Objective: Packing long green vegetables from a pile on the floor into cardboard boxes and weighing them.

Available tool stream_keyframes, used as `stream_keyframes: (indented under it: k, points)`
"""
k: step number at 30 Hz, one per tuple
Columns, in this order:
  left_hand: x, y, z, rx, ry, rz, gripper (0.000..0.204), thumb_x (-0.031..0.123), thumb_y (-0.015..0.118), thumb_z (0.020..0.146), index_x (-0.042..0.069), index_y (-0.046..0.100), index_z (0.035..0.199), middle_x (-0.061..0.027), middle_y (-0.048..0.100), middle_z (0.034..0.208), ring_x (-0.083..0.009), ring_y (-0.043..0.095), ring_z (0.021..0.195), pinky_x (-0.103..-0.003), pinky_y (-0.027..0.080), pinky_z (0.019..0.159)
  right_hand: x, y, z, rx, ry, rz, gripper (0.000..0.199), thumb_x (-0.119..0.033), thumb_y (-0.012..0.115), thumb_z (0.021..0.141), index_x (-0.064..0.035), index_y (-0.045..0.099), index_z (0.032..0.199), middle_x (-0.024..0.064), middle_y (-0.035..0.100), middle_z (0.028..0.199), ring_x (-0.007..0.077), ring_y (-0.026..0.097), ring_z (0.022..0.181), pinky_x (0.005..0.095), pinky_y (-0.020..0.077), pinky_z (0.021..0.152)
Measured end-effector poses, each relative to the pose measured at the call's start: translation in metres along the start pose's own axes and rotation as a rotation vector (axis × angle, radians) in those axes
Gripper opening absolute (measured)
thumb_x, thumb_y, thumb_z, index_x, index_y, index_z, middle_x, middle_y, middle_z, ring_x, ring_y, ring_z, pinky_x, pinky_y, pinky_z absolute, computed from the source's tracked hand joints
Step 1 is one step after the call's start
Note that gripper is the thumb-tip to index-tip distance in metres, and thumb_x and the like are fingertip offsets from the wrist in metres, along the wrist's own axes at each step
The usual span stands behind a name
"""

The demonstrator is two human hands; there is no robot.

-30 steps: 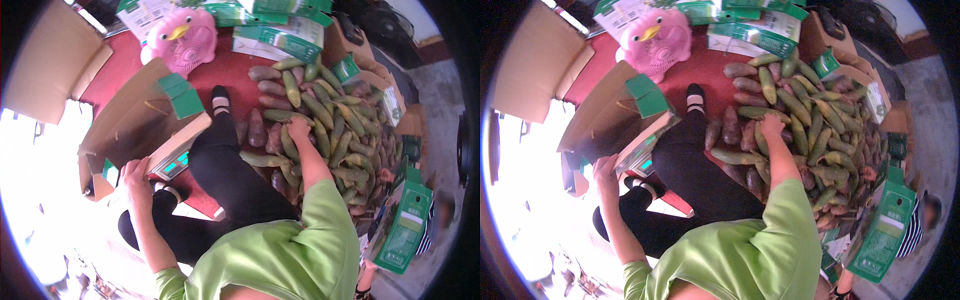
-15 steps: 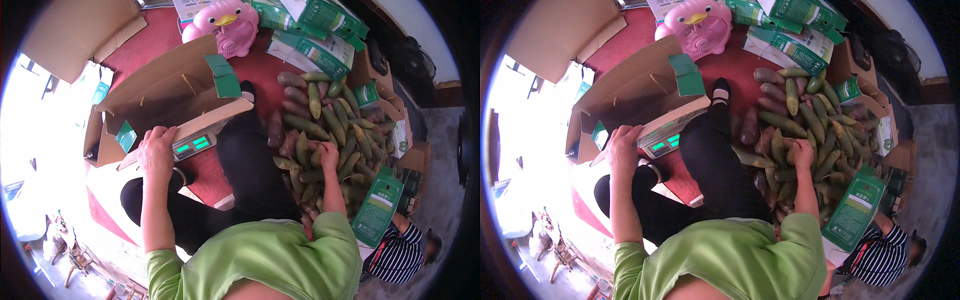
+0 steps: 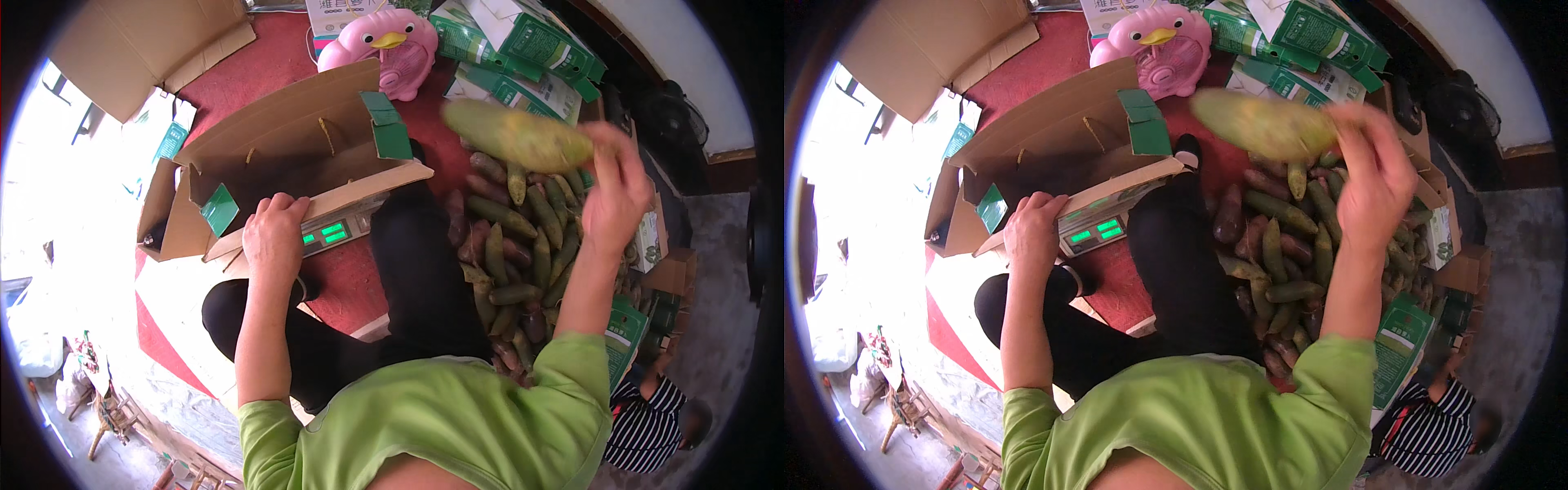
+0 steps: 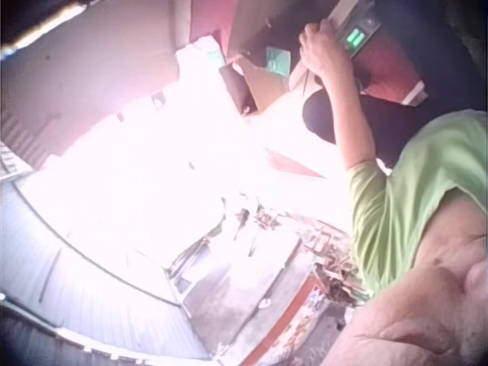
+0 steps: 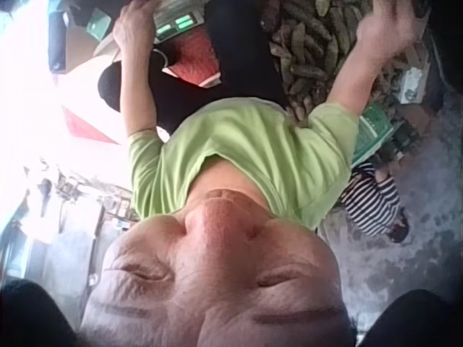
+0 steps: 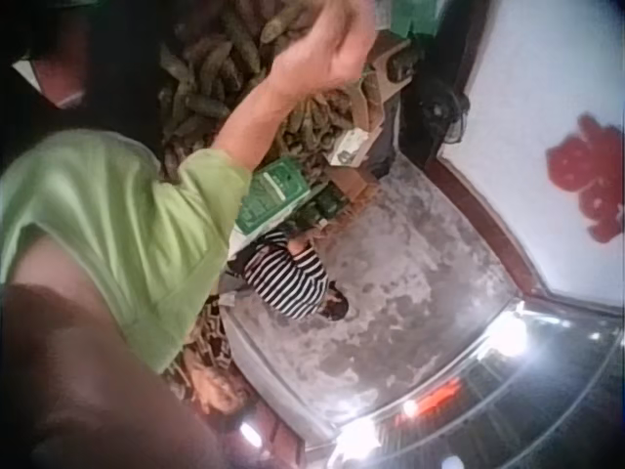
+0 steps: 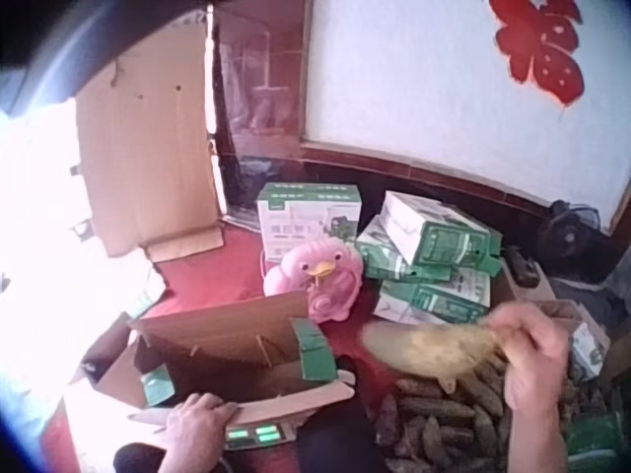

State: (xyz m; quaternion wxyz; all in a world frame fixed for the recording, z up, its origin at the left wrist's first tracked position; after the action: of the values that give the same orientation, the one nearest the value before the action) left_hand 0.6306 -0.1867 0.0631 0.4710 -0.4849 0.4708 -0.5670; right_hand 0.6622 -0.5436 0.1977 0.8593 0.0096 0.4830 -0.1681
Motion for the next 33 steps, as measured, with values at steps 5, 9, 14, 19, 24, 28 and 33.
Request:
stream_keyframes:
  k: [5,9,14,19,24,28,33]
  points:
    - [0.005,0.002,0.005,-0.018,0.023,-0.010,0.027,0.010,0.054,0.076,0.017,0.067,0.098,-0.0019,0.060,0.090,-0.0208,0.057,0.088,-0.033,0.047,0.074,-0.004,0.122,0.035,-0.310,0.096,0.170,0.014,-0.009,0.061,0.084,0.0013,0.066,0.093,0.0035,0.066,0.083,0.0091,0.060,0.076,0.0234,0.0487,0.065]
    - [0.005,0.003,0.006,-0.027,0.029,-0.008,0.025,0.010,0.054,0.077,0.017,0.067,0.097,-0.0021,0.060,0.090,-0.0212,0.058,0.088,-0.034,0.047,0.074,0.038,0.219,0.013,-0.635,-0.134,0.046,0.014,-0.010,0.064,0.081,-0.0013,0.066,0.092,0.0064,0.066,0.085,0.0138,0.062,0.078,0.0260,0.0490,0.070]
    - [0.005,-0.004,0.005,-0.017,0.022,-0.024,0.021,0.014,0.053,0.081,0.017,0.068,0.097,-0.0018,0.061,0.091,-0.0223,0.058,0.089,-0.035,0.047,0.075,0.055,0.268,-0.006,-0.835,-0.438,-0.281,0.015,-0.017,0.060,0.078,-0.0093,0.069,0.086,0.0118,0.064,0.084,0.0294,0.062,0.081,0.0373,0.0494,0.073]
    - [0.010,-0.001,0.008,-0.039,0.039,0.011,0.028,0.008,0.054,0.077,0.016,0.067,0.100,-0.0037,0.061,0.091,-0.0238,0.058,0.089,-0.036,0.048,0.073,0.081,0.322,-0.050,-1.256,-0.348,-0.877,0.020,-0.019,0.061,0.075,-0.0113,0.069,0.092,0.0110,0.067,0.095,0.0272,0.063,0.093,0.0398,0.0506,0.078]
    - [0.016,-0.004,0.009,-0.042,-0.024,0.021,0.028,0.009,0.052,0.079,0.015,0.067,0.102,-0.0034,0.061,0.094,-0.0234,0.058,0.091,-0.037,0.048,0.074,0.034,0.306,-0.051,-1.087,-0.236,-0.459,0.024,-0.022,0.062,0.078,-0.0077,0.067,0.097,0.0125,0.066,0.097,0.0280,0.063,0.094,0.0402,0.0499,0.079]
    - [0.012,-0.002,0.008,-0.112,-0.044,-0.024,0.028,0.007,0.052,0.079,0.014,0.067,0.102,-0.0045,0.061,0.094,-0.0243,0.057,0.091,-0.037,0.048,0.076,0.005,0.210,-0.040,-0.545,-0.193,0.047,0.020,-0.017,0.065,0.078,-0.0066,0.066,0.096,0.0103,0.066,0.091,0.0258,0.063,0.085,0.0359,0.0501,0.074]
    - [0.015,-0.003,0.009,-0.036,0.048,-0.056,0.034,-0.006,0.057,0.072,0.009,0.067,0.101,-0.0083,0.061,0.094,-0.0263,0.057,0.090,-0.038,0.047,0.077,0.100,0.068,-0.093,-0.208,0.128,-0.143,0.016,-0.008,0.064,0.080,-0.0043,0.065,0.096,0.0101,0.065,0.090,0.0189,0.063,0.080,0.0285,0.0492,0.068]
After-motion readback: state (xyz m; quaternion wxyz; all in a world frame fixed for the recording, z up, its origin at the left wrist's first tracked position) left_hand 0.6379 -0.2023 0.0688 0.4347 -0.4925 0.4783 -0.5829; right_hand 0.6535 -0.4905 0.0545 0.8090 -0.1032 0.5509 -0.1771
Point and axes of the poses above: each hand's wrist, its own z-axis towards the middle knuckle, its own y-axis out of the palm, x = y × z, the point moved 7 cm from there along z, towards the middle knuckle
